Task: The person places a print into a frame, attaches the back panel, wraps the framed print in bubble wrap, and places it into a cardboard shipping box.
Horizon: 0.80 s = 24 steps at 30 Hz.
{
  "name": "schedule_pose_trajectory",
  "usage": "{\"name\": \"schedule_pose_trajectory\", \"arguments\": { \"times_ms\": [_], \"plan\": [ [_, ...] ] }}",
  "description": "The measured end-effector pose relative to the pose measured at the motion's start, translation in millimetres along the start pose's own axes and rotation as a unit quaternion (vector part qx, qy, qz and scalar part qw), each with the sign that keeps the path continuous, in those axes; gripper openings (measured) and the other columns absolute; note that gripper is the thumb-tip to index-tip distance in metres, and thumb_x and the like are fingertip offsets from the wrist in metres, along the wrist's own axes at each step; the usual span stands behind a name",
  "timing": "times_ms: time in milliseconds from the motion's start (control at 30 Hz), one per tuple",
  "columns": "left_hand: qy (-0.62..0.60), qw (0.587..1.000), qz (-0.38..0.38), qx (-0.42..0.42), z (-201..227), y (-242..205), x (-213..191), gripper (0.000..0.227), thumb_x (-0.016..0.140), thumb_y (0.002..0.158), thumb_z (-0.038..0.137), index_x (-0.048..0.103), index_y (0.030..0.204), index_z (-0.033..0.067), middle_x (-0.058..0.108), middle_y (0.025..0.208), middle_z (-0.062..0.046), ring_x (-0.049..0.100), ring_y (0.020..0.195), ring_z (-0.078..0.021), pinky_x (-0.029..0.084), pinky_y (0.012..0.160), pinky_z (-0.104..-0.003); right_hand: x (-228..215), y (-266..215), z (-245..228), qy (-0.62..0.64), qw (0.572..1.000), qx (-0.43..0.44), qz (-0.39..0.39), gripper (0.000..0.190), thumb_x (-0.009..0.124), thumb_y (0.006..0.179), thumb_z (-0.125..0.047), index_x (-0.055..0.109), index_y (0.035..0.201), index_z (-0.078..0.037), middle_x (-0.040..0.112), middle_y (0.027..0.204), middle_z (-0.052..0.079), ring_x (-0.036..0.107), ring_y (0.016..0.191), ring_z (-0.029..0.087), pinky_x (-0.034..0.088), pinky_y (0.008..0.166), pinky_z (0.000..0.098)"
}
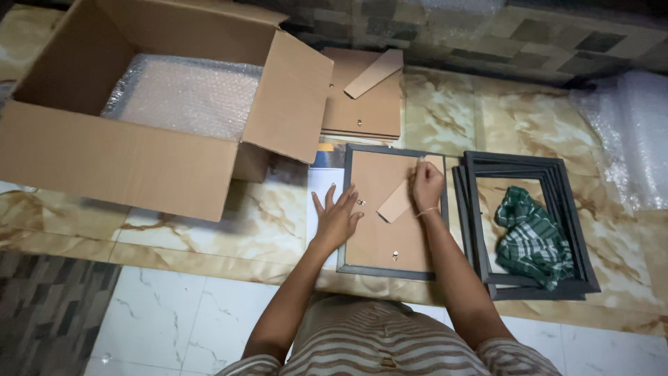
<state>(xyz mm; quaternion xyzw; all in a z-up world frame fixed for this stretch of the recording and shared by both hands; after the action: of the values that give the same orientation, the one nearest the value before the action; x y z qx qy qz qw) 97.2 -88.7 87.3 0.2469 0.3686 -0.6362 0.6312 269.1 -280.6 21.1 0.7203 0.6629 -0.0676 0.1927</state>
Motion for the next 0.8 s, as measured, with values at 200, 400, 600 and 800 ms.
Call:
{"name": "schedule_pose_trajectory", "arguments": {
  "times_ms": [200, 400, 600, 800],
  "plan": [
    [-0.017, 1.000, -0.012, -0.023, 4, -4, -8, 0.048, 0.051, 0.088, 0.026, 0.043, 0.131, 0.0085, 0.034, 0.143, -0.005, 0.013, 0.136, -0.0371, -0.008, 0.100, -0.069, 0, 22, -26, -0.029, 0.999, -0.017, -0.001, 0.040, 0.047, 0.096, -0.027, 0.050, 0.060, -0.009, 0.051, 0.054, 0.009, 0.050, 0.060, 0.023, 0.041, 0.068, 0.0333],
    [-0.002, 0.999, -0.014, -0.031, 0, 0, -3, 0.048, 0.051, 0.088, 0.027, 0.043, 0.132, 0.0100, 0.032, 0.145, -0.002, 0.013, 0.136, -0.0370, -0.008, 0.101, -0.068, 22, 33, -26, -0.101, 0.994, -0.032, 0.003, 0.030, 0.046, 0.089, -0.020, 0.053, 0.065, -0.004, 0.054, 0.062, 0.014, 0.052, 0.064, 0.025, 0.042, 0.064, 0.0340],
    [0.010, 0.999, 0.001, -0.043, -1, 8, -13, 0.038, 0.053, 0.086, 0.028, 0.053, 0.121, 0.0142, 0.045, 0.135, -0.001, 0.021, 0.134, -0.0344, -0.007, 0.098, -0.071, 73, 38, -4, 0.019, 0.998, -0.023, -0.050, 0.029, 0.052, 0.089, -0.021, 0.052, 0.064, -0.005, 0.044, 0.058, 0.004, 0.041, 0.067, 0.015, 0.037, 0.062, 0.0319],
    [0.082, 0.997, 0.005, 0.003, 31, 49, -2, 0.042, 0.041, 0.091, 0.032, 0.049, 0.125, 0.0076, 0.043, 0.135, -0.008, 0.022, 0.133, -0.0333, 0.002, 0.102, -0.069, 72, 35, -7, -0.001, 0.999, 0.012, -0.051, 0.035, 0.054, 0.089, -0.029, 0.050, 0.058, -0.013, 0.039, 0.051, -0.002, 0.038, 0.058, 0.010, 0.032, 0.054, 0.0261]
  ]
}}
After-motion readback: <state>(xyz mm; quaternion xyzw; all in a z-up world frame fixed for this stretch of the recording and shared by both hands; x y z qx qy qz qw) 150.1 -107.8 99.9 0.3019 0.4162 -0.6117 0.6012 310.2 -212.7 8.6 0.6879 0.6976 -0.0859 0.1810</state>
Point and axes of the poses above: each hand's wrist, its own y-axis towards the middle knuckle, its own x-axis out of the palm, z = x × y, the point moved 7 cm from there along y, towards the middle knuckle
